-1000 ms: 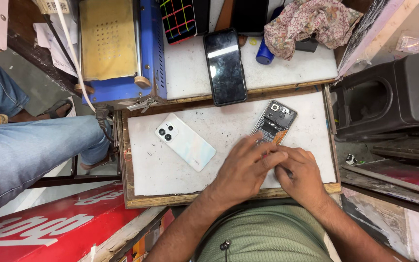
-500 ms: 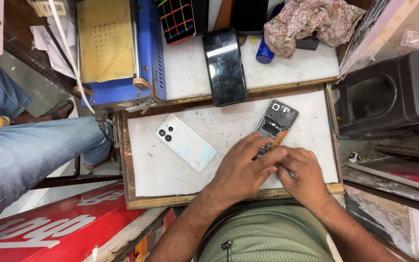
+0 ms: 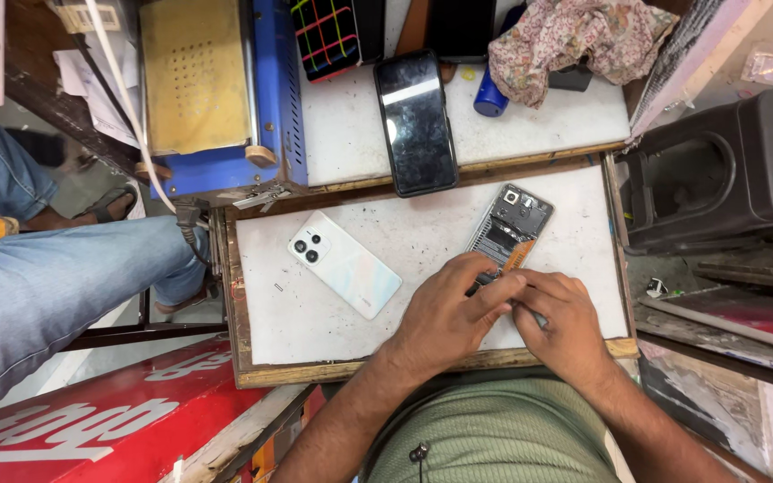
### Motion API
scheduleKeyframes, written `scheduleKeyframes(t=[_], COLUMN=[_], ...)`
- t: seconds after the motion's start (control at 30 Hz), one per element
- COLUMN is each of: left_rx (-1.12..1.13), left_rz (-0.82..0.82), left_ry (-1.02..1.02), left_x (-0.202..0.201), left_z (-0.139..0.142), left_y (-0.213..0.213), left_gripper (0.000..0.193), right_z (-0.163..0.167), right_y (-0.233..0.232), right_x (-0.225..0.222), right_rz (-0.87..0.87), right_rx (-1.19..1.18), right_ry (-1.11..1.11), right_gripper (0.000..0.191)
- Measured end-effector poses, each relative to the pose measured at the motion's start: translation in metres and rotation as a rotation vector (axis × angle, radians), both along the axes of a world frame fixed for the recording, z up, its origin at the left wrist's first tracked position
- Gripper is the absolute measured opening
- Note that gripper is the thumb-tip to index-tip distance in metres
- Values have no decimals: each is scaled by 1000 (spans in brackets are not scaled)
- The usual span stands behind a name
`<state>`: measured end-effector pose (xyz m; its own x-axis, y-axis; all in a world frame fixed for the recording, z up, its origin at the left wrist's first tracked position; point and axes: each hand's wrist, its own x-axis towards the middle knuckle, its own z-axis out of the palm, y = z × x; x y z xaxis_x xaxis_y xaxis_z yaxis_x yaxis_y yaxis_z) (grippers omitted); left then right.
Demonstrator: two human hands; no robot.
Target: The person wipes the back cover of a smartphone with a cloth, then uses a screwdriver to unscrew and work on the phone's exposed back panel on a repair bench, handling small screws and the phone's internal components.
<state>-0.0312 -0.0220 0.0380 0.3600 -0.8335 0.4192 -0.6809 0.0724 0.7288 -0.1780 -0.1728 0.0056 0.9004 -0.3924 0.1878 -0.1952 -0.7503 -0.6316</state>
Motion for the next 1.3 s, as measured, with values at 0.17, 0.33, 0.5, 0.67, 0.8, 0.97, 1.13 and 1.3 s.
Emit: scheduleKeyframes(t=[0.17,0.33,0.5,0.67,0.8,0.97,1.13,1.3], left_rx=[10,40,-44,31,-11,-154,-90,-53], left_rz=[-61,-36,-71,-99,47,321,430,425], left_ry=[17,3,-12,26,-63,218,193,189], left_x=[-1,4,10,10,12,28,41,40], left_z=[-1,-1,1,-5,-21,-44,-55,-59], left_y=[1,3,0,4,5,10,12,3], left_gripper=[48,52,59,62,60,57,63,63], right_z=[3,5,3,4,5,5,2,-1], right_y=[-1,0,-1,0,0,1,0,0], right_x=[0,0,1,-1,1,0,-2,-3], right_rz=[27,29,24,34,34,21,16,17], right_rx=[20,28,12,17,30,60,82,73], right_ry=[-11,-8,-12,-1,2,-18,-10,-4], right_gripper=[29,29,26,26,27,27,28,27])
